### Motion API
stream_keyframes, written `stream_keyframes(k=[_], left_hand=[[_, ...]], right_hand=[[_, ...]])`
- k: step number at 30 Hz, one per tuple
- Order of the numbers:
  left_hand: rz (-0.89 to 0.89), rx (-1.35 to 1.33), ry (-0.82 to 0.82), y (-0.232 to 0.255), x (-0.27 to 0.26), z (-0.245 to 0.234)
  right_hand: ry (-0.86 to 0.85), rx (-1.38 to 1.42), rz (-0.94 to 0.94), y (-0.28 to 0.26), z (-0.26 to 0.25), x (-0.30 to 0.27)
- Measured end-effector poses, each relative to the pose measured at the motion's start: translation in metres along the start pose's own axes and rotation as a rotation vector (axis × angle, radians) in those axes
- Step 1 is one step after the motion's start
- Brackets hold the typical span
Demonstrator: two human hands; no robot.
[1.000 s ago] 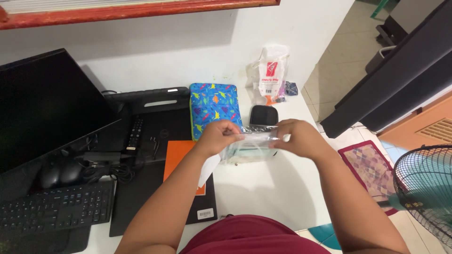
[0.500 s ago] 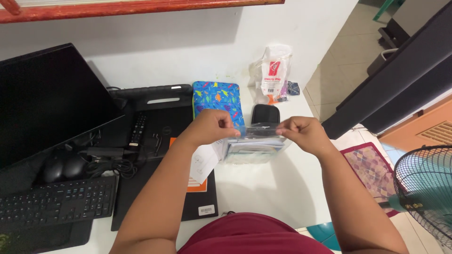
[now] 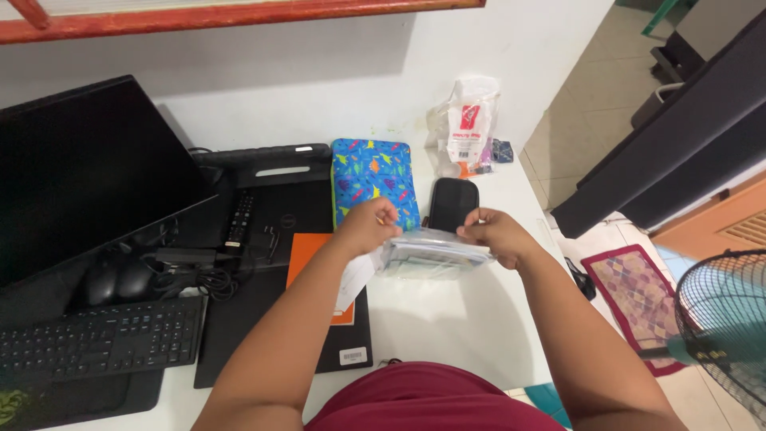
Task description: Organizing documents and school supplies into a cabinet.
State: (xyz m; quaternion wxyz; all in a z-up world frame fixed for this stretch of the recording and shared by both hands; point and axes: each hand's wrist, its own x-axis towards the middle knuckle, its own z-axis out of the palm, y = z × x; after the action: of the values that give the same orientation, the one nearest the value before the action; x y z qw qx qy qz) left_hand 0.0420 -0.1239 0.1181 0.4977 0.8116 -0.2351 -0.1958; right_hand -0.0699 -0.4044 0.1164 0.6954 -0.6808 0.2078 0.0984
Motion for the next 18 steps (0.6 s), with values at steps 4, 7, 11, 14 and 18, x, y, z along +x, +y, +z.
stream_keyframes(k=[4, 7, 11, 14, 18], left_hand=[[0.307, -0.04, 0.085, 0.007, -0.02, 0.005], [0.504, -0.086, -0.008, 0.033, -0.04, 0.001], [0.344, 0.176, -0.077, 0.002, -0.036, 0.011], [0.222, 0.156, -0.045, -0.012, -0.031, 0.016], [0.102, -0.095, 0.004, -0.016, -0.014, 0.014]], right_hand=[[-0.024, 0.031, 0.083, 0.002, -0.003, 0.005], [-0.036, 0.091, 0.126, 0.003, -0.005, 0.011], [-0.011, 0.061, 0.106, 0.009, -0.011, 0.023], [0.028, -0.078, 0.05, 0.005, -0.012, 0.021], [0.0, 0.024, -0.077, -0.001, -0.016, 0.022]])
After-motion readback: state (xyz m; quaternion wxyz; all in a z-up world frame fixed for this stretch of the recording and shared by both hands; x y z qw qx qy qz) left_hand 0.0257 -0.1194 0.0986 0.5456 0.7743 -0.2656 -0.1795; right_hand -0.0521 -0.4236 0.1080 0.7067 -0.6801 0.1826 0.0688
